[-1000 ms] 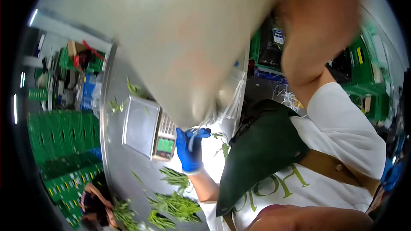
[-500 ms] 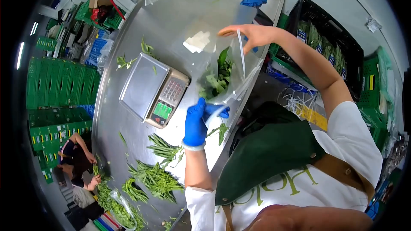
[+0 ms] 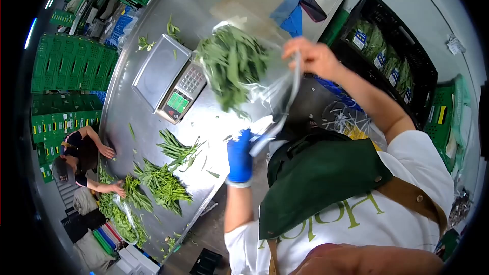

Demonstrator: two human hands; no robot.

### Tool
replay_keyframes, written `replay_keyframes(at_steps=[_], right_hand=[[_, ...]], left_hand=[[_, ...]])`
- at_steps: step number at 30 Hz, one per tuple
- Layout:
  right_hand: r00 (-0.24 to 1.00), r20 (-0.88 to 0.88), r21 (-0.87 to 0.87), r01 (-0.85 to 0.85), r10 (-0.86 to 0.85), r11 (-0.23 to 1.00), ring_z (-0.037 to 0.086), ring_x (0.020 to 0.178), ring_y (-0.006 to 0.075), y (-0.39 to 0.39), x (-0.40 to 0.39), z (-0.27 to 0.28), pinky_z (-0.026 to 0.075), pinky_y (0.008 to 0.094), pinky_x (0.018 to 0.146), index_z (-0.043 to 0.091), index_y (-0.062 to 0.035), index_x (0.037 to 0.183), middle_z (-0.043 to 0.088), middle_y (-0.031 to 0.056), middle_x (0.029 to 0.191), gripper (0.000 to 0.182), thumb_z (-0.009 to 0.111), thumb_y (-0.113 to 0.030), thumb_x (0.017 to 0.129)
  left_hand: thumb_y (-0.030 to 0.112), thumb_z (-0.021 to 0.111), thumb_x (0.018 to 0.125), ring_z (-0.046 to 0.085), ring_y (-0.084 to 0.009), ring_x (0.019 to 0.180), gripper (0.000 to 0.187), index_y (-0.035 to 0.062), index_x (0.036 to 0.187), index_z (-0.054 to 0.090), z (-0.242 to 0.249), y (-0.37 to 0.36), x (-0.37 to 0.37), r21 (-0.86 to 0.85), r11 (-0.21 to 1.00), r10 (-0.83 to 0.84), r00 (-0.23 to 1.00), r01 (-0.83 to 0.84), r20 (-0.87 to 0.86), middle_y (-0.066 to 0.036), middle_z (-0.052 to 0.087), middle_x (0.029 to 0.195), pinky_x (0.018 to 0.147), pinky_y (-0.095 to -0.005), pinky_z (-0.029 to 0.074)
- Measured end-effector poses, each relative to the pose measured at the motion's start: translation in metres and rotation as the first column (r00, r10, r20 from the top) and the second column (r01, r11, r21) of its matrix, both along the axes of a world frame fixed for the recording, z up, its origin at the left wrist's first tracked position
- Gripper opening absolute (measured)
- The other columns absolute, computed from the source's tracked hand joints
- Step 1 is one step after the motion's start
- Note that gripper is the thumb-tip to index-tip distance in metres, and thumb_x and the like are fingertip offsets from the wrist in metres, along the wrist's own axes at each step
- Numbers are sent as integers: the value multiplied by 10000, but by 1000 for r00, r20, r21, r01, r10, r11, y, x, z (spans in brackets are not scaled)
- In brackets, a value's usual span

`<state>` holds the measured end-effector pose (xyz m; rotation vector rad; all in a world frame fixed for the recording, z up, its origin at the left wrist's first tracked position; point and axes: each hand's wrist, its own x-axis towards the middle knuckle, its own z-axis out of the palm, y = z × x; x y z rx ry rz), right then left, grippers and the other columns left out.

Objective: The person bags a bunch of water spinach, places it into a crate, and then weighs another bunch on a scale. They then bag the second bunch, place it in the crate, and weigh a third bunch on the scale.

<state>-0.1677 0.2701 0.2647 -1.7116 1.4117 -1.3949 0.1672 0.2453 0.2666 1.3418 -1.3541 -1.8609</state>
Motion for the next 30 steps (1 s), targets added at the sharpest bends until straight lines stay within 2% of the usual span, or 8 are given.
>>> replay_keyframes(at_steps=[6, 12, 13, 19, 20, 23, 28, 30], right_hand=[[975, -202, 297, 153, -95, 943, 498, 1143, 265, 128, -11, -197, 403, 379, 958, 736, -96, 830, 620, 56, 1184, 121, 732, -65, 713], [878, -474, 245, 206, -68, 947, 550, 1016, 296, 132, -17, -150, 463, 377, 860, 682, -47, 955, 623, 73, 1103, 259, 630, 26, 712], [830, -545, 158, 238, -116, 958, 552, 991, 294, 127, -4, -123, 467, 375, 844, 666, -47, 964, 624, 75, 1065, 267, 623, 12, 707], [738, -580, 46, -392, 344, 919, 547, 801, 223, 124, 119, -133, 435, 354, 698, 607, -93, 806, 549, 41, 791, 97, 607, -160, 736], [705, -611, 85, -393, 359, 916, 544, 796, 215, 124, 131, -147, 433, 344, 705, 593, -89, 786, 542, 38, 778, 89, 594, -168, 747], [608, -695, 129, -419, 383, 899, 540, 786, 194, 129, 152, -171, 428, 321, 718, 566, -80, 743, 531, 33, 754, 109, 559, -185, 771], [595, -707, 85, -464, 382, 882, 540, 779, 189, 138, 139, -160, 427, 317, 717, 573, -90, 769, 535, 24, 766, 90, 538, -172, 781], [631, -687, 86, -420, 359, 903, 549, 786, 190, 139, 139, -154, 434, 319, 726, 575, -101, 797, 538, 17, 777, 83, 531, -171, 792]], left_hand=[[243, 617, 900, 648, -162, 761, 285, -29, 939, 692, -207, 122, -18, 479, 878, -15, 999, 0, 28, -104, 703, 876, 724, -279, 497], [274, 515, 945, 577, -230, 1080, 431, -19, 1260, 513, -216, 140, -12, 410, 908, 65, 937, 88, -344, -141, 577, 1226, 938, -330, 456], [234, 503, 945, 572, -244, 1086, 419, -18, 1278, 486, -199, 134, -14, 734, 676, 387, 816, 66, -429, -145, 560, 1239, 929, -317, 462], [191, 482, 934, 580, -217, 1030, 307, 2, 1167, 547, -208, 143, -20, 593, 802, 299, 907, -70, -297, -105, 597, 1127, 898, -341, 470], [159, 463, 939, 580, -198, 1003, 254, 11, 1120, 563, -205, 148, -15, 17, 983, -181, 981, 183, -76, -90, 604, 1083, 873, -344, 477], [169, 465, 940, 587, -203, 992, 264, 22, 1137, 563, -211, 141, -6, 644, 764, 328, 885, -41, -332, -90, 613, 1076, 864, -344, 483], [226, 489, 933, 595, -232, 996, 273, 42, 1104, 594, -191, 139, -19, 650, 749, 332, 922, -130, -198, -95, 619, 1066, 855, -339, 489], [200, 478, 935, 596, -227, 979, 250, 41, 1089, 593, -197, 143, -15, 20, 969, -244, 955, 244, 168, -94, 620, 1051, 847, -336, 488]])
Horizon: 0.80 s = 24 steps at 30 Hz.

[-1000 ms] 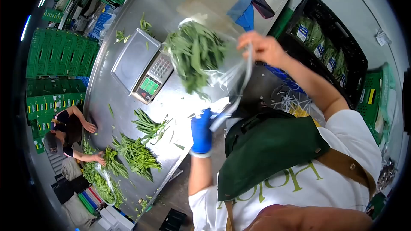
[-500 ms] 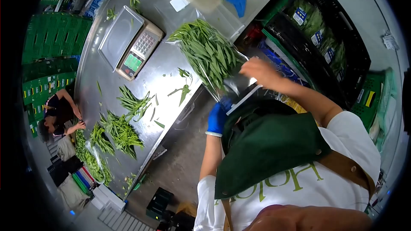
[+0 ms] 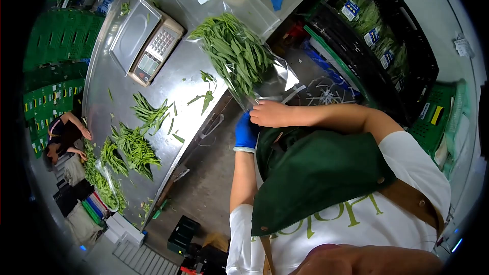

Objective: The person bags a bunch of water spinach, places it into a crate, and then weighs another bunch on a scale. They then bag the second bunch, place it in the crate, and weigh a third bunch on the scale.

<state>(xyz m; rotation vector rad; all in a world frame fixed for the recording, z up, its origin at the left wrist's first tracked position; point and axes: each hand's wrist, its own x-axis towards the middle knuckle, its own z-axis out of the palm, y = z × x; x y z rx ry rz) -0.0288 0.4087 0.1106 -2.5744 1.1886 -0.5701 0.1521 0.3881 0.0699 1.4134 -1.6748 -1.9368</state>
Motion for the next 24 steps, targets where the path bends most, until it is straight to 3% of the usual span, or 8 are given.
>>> replay_keyframes(at_steps=[1, 4, 8, 10, 15, 17, 21, 24], right_hand=[[1000, -24, 23, 8, -8, 1000, 550, 783, 191, -1, 3, -1, 435, 322, 724, 575, -101, 789, 539, 19, 774, 82, 530, -170, 792], [1000, -14, 64, 13, -12, 998, 551, 763, 197, -5, 13, -6, 436, 335, 707, 569, -92, 741, 542, 33, 753, 99, 529, -168, 791], [991, -62, 52, -116, 119, 992, 554, 785, 208, -8, 4, 3, 435, 335, 725, 563, -73, 747, 547, 47, 766, 135, 529, -184, 817], [989, 65, 78, -141, 136, 987, 565, 804, 222, -1, -15, 12, 436, 346, 727, 565, -63, 772, 561, 65, 802, 122, 528, -171, 814], [968, -243, 426, 53, 58, 903, 582, 923, 270, 107, -134, -55, 438, 407, 850, 562, -96, 862, 593, 82, 921, 142, 522, -232, 880], [878, -475, 839, 429, 64, 335, 589, 1012, 313, 223, -223, -161, 455, 444, 916, 623, -119, 1061, 626, 133, 1071, 232, 519, -229, 885], [826, -545, 819, 487, 146, 302, 575, 1025, 344, 189, -226, -78, 454, 449, 893, 575, -55, 1202, 595, 180, 1145, 374, 566, -151, 840], [743, -455, 67, 579, -492, 812, 401, 1250, 295, 79, -186, -29, 330, 416, 1039, 501, -87, 1253, 455, 104, 1327, 501, 566, -19, 762]], left_hand=[[187, 472, 936, 596, -224, 971, 239, 40, 1082, 593, -6, 1, 4, -310, 901, -235, 942, 303, 239, -94, 621, 1043, 843, -334, 487], [129, 543, 894, 593, -190, 1006, 186, 74, 1071, 565, -59, 3, 23, -132, 990, -62, 989, 44, -135, -61, 623, 1079, 835, -285, 467], [38, 557, 863, 614, -220, 953, 235, 44, 1097, 577, -31, -2, 14, 814, 548, 662, 695, -191, -282, -66, 643, 1035, 818, -309, 483], [32, 502, 890, 635, -237, 911, 203, 7, 1074, 584, -2, 1, 0, 173, 964, 216, 974, -201, -75, -89, 652, 999, 824, -333, 500], [76, 497, 928, 663, -232, 901, 216, -67, 1059, 591, 5, -1, 6, 460, 812, 478, 862, -360, -170, -123, 660, 1024, 881, -344, 516], [127, 479, 960, 646, -239, 960, 288, -73, 1152, 559, -10, -1, 21, 249, 942, 280, 938, -226, -205, -134, 652, 1052, 872, -352, 511], [143, 538, 927, 586, -301, 1100, 434, 13, 1335, 469, -32, -16, 46, -326, 940, 152, 979, -101, 136, -165, 590, 1225, 921, -378, 466], [56, 594, 854, 544, -312, 1155, 504, 61, 1343, 470, 19, -42, 12, -822, 536, 191, 920, 195, 343, -171, 534, 1297, 965, -382, 422]])
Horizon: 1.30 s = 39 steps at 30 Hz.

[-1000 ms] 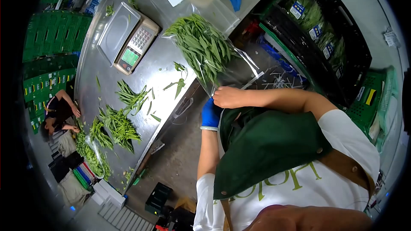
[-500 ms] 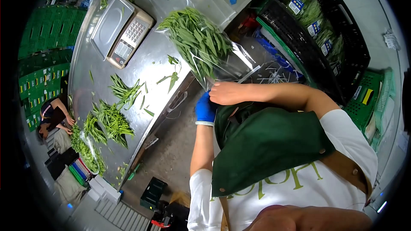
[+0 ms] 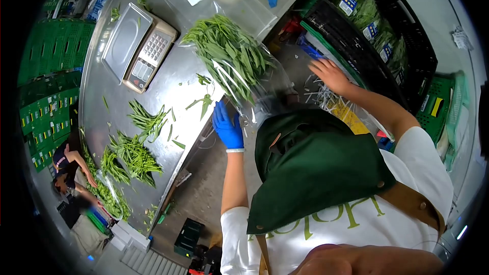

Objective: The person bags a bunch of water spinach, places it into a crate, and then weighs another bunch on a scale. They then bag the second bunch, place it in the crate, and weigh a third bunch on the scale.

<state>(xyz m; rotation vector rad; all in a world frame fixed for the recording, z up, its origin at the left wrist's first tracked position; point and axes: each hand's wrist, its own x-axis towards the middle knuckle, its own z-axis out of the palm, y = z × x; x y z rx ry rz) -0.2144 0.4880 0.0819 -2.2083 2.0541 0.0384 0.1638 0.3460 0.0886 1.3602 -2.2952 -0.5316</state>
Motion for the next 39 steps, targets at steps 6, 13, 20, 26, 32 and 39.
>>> replay_keyframes(at_steps=[6, 13, 20, 26, 32, 39], right_hand=[[897, 9, -410, -399, 442, 820, 446, 1220, 270, -123, 44, -16, 359, 399, 1044, 559, -99, 1140, 517, 59, 1279, 322, 543, -128, 819], [562, 813, 246, -99, -150, 964, 663, 791, 247, -165, 23, 20, 501, 353, 667, 545, -26, 893, 674, 99, 850, 199, 625, -208, 885], [-27, 761, 645, 135, -648, 752, 594, 570, 129, -182, 48, -29, 459, 257, 526, 516, -62, 768, 600, 49, 658, 312, 547, -308, 957], [173, 942, 93, 689, -288, 719, 577, 699, 107, -182, 88, 24, 475, 259, 645, 540, -8, 1002, 621, 54, 849, 179, 610, -135, 898], [-564, 597, 543, -240, -571, 805, 652, 873, 242, -274, 133, 35, 525, 339, 713, 425, -19, 1260, 626, 169, 1045, 391, 528, -240, 956], [-282, 846, 533, 446, -452, 719, 585, 1057, 306, -279, 79, -1, 486, 385, 868, 403, -56, 1295, 586, 152, 1156, 572, 634, -361, 870]], left_hand=[[45, 579, 816, 525, -297, 1196, 474, 139, 1280, 554, -13, -40, -5, -142, 883, -398, 873, 448, 282, -110, 537, 1324, 991, -407, 411], [-27, 584, 797, 653, -266, 931, 387, 90, 1163, 632, 0, -99, 28, 421, 784, -386, 889, 456, -245, -123, 658, 1110, 896, -364, 493], [413, 466, 975, 522, -151, 501, 438, 24, 852, 625, -32, -147, 25, 976, 131, 346, 914, 175, -210, -66, 586, 638, 487, -263, 417], [414, 510, 955, 531, -182, 483, 430, 20, 808, 599, -44, -148, 29, 944, 240, 260, 922, 227, -288, -82, 564, 611, 453, -295, 430], [404, 547, 932, 572, -202, 487, 429, -20, 904, 606, -67, -149, 28, 942, 224, 218, 929, 250, -298, -95, 581, 621, 433, -303, 453], [279, 782, 748, 602, -196, 562, 278, 59, 861, 656, -30, -157, 16, 482, 866, 125, 991, -128, 40, -96, 639, 669, 544, -319, 471]])
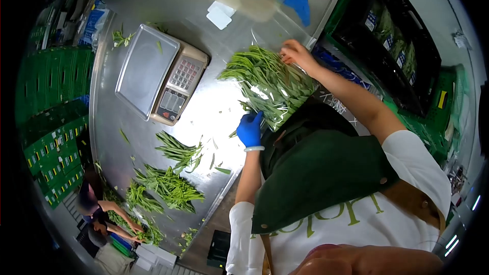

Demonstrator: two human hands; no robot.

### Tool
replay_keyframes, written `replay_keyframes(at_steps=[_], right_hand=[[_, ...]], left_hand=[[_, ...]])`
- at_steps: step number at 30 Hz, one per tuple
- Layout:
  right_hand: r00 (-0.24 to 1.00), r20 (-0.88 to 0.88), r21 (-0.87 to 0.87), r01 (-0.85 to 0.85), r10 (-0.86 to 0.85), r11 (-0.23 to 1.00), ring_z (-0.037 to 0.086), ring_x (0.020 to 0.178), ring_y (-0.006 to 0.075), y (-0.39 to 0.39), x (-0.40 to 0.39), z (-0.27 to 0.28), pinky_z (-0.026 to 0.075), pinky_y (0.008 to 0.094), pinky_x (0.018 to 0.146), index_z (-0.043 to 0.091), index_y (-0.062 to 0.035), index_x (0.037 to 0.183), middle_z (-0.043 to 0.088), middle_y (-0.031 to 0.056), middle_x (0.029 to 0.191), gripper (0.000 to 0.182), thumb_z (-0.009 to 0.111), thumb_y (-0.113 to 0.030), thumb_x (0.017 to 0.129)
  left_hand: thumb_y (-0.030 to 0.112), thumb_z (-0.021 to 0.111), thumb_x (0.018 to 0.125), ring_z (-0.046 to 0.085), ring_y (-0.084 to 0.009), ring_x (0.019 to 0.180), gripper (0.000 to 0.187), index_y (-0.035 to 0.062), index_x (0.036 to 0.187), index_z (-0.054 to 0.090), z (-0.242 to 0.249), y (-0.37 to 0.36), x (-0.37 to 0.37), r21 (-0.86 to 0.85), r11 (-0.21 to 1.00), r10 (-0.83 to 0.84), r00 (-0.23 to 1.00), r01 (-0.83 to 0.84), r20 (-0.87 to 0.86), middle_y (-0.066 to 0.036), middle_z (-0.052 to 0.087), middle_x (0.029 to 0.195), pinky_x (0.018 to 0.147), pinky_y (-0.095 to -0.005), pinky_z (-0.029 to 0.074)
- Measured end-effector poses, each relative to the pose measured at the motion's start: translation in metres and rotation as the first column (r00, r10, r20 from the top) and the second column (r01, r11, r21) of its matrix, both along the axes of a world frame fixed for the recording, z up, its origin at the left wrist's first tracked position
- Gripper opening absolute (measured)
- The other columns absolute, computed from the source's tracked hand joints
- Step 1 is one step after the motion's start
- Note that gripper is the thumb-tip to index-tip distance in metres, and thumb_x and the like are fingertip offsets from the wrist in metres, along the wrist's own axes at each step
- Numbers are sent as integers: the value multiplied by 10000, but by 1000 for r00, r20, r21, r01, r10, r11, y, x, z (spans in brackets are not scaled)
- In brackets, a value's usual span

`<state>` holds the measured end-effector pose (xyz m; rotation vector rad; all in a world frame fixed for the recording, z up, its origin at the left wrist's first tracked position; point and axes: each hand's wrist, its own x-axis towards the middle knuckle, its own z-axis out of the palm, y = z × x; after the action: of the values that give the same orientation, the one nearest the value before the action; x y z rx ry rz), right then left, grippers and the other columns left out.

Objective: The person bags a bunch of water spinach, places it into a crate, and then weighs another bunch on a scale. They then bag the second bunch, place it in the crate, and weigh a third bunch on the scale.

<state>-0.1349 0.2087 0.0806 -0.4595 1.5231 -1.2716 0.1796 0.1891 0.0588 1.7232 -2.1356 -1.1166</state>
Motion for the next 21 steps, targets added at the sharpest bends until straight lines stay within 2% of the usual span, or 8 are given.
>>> replay_keyframes(at_steps=[2, 6, 8, 10, 12, 14, 17, 21], right_hand=[[699, -697, 22, -203, 161, 979, 525, 1154, 316, 28, 8, 20, 439, 412, 945, 434, -84, 1286, 552, 139, 1219, 610, 689, -375, 815], [-58, -917, 290, -776, 395, 559, 384, 1292, 320, 71, 26, 58, 289, 515, 1058, 458, -134, 1327, 410, 104, 1416, 675, 700, -358, 737], [-317, -946, 287, -719, 68, 634, 434, 1252, 311, 79, 24, 16, 365, 477, 1014, 501, -132, 1280, 465, 94, 1360, 473, 583, -253, 829], [-190, -977, 207, -753, 95, 625, 494, 1183, 294, 73, 17, 9, 448, 417, 928, 545, -123, 1211, 527, 82, 1271, 364, 506, -161, 851], [17, -999, 15, -777, 44, 629, 535, 1114, 265, 55, 11, 43, 491, 358, 839, 575, -105, 1127, 567, 55, 1174, 304, 504, -163, 837], [96, -995, -52, -770, 35, 636, 599, 979, 200, 36, -2, 99, 514, 342, 720, 573, -112, 1104, 605, 17, 1113, 280, 503, -144, 835], [418, -907, -273, -676, 51, 684, 614, 939, 200, 22, -39, 147, 514, 343, 690, 604, -86, 1073, 622, 22, 1091, 274, 605, -94, 799], [983, -165, -583, -26, -86, 812, 563, 1039, 154, 54, -115, 196, 460, 295, 880, 553, -48, 1228, 572, 83, 1221, 392, 656, -135, 859]], left_hand=[[156, 732, 743, 647, -288, 758, 330, 54, 1040, 634, 25, -16, -7, -407, 903, -188, 978, 136, -90, -143, 672, 898, 673, -363, 510], [-9, 563, 758, 595, -372, 942, 411, 45, 1165, 568, -1, -31, -21, -119, 941, -331, 936, 317, -118, -174, 637, 1054, 794, -440, 478], [-54, 527, 744, 606, -383, 930, 456, 14, 1194, 549, -4, -37, -32, -145, 928, -347, 938, 342, -11, -196, 641, 1030, 802, -438, 487], [-44, 513, 752, 574, -384, 1046, 479, -2, 1228, 535, -48, -43, -22, -102, 974, -225, 927, 203, -300, -209, 611, 1131, 867, -409, 472], [-35, 480, 781, 512, -353, 1177, 508, 1, 1288, 499, 18, -47, -41, -426, 885, -229, 973, 189, -43, -197, 532, 1289, 965, -377, 431], [191, 599, 887, 364, -260, 1327, 630, 37, 1435, 327, 22, -66, -46, -237, 970, -114, 953, 46, -282, -167, 328, 1473, 1081, -374, 332], [124, 609, 870, 463, -231, 1179, 513, -7, 1328, 418, 54, -68, -83, -36, 989, -140, 859, 141, -493, -138, 451, 1326, 980, -352, 399], [34, 623, 847, 595, -193, 983, 363, -65, 1186, 538, 106, -70, -124, 217, 938, -52, 729, 271, -683, -98, 615, 1129, 845, -322, 488]])
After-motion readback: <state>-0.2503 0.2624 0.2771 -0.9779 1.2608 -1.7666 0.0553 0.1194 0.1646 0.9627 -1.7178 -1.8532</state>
